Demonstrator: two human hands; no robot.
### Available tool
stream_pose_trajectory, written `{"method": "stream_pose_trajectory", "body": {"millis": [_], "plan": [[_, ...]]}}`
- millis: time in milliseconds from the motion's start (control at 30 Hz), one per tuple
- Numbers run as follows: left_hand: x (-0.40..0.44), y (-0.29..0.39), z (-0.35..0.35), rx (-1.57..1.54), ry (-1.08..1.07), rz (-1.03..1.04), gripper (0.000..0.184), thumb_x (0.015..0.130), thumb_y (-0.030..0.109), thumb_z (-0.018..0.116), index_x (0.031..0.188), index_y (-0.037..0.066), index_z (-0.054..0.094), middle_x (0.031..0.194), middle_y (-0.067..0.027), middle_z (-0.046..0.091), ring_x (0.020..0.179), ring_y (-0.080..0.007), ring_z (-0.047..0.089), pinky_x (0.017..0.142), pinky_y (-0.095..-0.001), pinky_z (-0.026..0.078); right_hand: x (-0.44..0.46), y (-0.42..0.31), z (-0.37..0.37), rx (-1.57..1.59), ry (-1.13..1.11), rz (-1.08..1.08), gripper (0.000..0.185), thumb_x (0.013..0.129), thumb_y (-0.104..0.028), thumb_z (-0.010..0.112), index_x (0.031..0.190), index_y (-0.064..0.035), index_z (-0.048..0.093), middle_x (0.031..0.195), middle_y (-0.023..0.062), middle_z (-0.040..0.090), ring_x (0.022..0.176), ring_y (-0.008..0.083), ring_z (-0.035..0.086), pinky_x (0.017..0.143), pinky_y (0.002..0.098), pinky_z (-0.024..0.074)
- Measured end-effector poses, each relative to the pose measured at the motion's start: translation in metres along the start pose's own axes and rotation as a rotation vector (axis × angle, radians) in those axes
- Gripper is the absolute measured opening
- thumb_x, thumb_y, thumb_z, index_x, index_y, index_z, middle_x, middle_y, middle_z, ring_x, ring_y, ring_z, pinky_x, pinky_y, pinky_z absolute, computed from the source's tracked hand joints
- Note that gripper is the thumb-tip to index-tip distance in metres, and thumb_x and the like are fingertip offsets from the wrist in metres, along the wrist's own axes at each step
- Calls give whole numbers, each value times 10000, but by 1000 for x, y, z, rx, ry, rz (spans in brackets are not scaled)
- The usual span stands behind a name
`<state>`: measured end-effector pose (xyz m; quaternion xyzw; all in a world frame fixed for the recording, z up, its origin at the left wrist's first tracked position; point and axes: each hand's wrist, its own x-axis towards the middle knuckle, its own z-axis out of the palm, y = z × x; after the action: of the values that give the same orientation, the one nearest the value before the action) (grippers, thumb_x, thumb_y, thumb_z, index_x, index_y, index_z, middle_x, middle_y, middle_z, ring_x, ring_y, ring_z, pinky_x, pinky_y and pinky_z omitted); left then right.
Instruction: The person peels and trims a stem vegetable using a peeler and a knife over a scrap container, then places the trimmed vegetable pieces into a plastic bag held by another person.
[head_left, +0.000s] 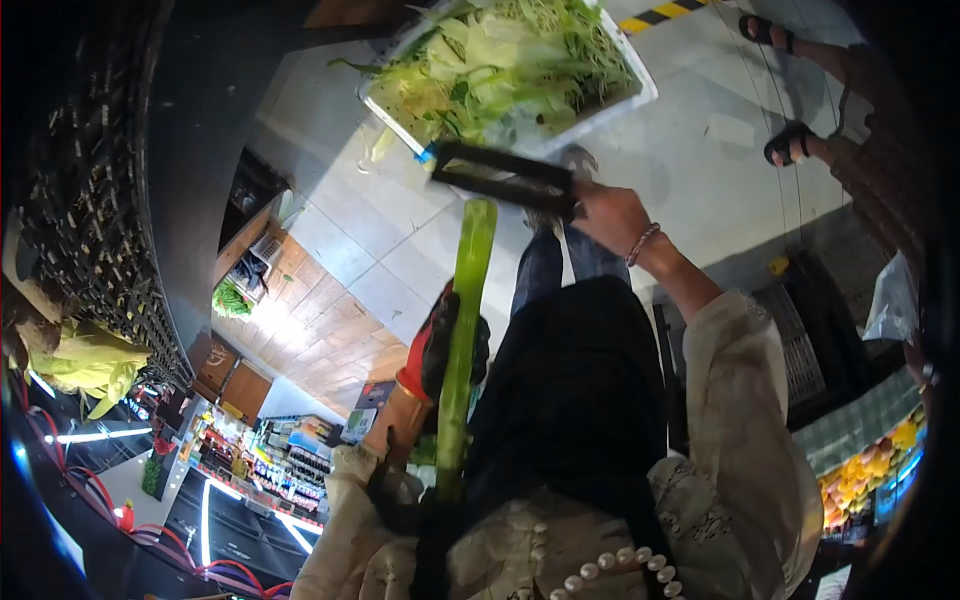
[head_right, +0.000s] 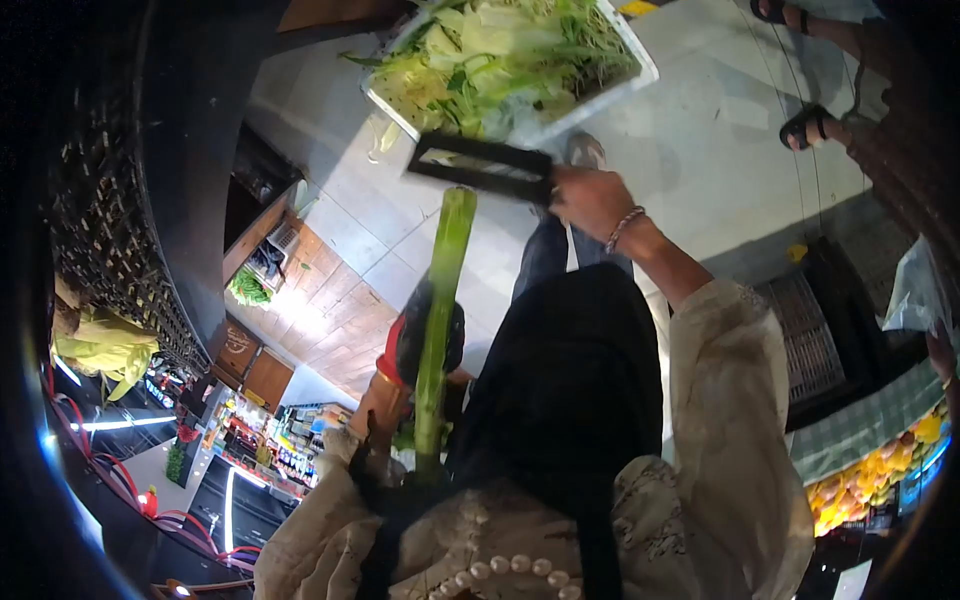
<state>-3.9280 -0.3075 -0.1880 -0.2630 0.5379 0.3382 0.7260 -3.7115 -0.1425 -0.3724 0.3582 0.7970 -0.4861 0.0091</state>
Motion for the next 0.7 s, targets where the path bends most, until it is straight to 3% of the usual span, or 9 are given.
{"method": "stream_pose_trajectory", "body": {"millis": [33,133,200,233,333,467,533,600,700], "plan": [[3,3,0,12,3,-25,519,933,540,438,1382,297,346,754,-38,523,551,-153,528,461,-298,454,-6,-27,-13,-59,-159,-26,206,758,-226,637,884,-77,573,805,141,640,751,337,640,660,423,514],[-4,3,17,115,9,161,482,937,537,432,1223,149,443,831,-60,540,526,-157,512,421,-269,416,-6,-23,7,-114,-179,-72,226,767,-242,636,916,-83,577,834,128,649,773,319,648,651,431,523],[-12,6,16,115,30,72,542,930,534,454,1341,193,361,812,-48,520,548,-150,510,441,-268,426,15,-3,13,-211,-275,82,235,782,-256,629,928,-82,572,823,125,653,772,309,656,652,433,529],[-12,3,9,125,11,67,545,927,537,457,1339,193,364,809,-45,515,552,-149,508,445,-270,428,17,16,26,-181,-85,89,262,790,-272,632,941,-69,567,811,141,654,766,320,655,649,434,528],[-14,7,11,194,-3,100,573,931,530,453,1402,235,312,760,-41,514,541,-144,508,458,-286,446,23,45,18,-174,-79,259,279,791,-283,639,940,-58,566,801,159,651,757,335,649,646,439,524],[-6,7,10,93,42,45,507,912,545,483,1271,194,407,805,-41,520,560,-152,517,447,-282,431,-18,-39,-7,89,-159,-31,252,765,-259,631,921,-74,559,770,145,647,725,348,639,632,441,510],[-2,5,1,103,4,29,610,901,548,500,1389,228,324,810,-43,528,567,-157,527,452,-284,444,-27,-44,17,17,-78,-205,202,772,-239,619,873,-69,577,753,153,630,730,337,640,633,451,507],[-8,7,7,192,-19,67,655,894,554,506,1424,237,287,806,-44,530,570,-158,530,456,-283,450,-4,1,29,-143,-199,112,187,771,-225,614,857,-62,580,730,145,627,705,330,644,614,433,518],[-15,8,12,232,-4,148,628,914,557,464,1392,176,321,783,-51,530,551,-154,524,443,-274,444,20,49,18,-182,-4,220,220,765,-237,637,870,-50,589,719,147,634,662,326,647,598,436,529]]}}
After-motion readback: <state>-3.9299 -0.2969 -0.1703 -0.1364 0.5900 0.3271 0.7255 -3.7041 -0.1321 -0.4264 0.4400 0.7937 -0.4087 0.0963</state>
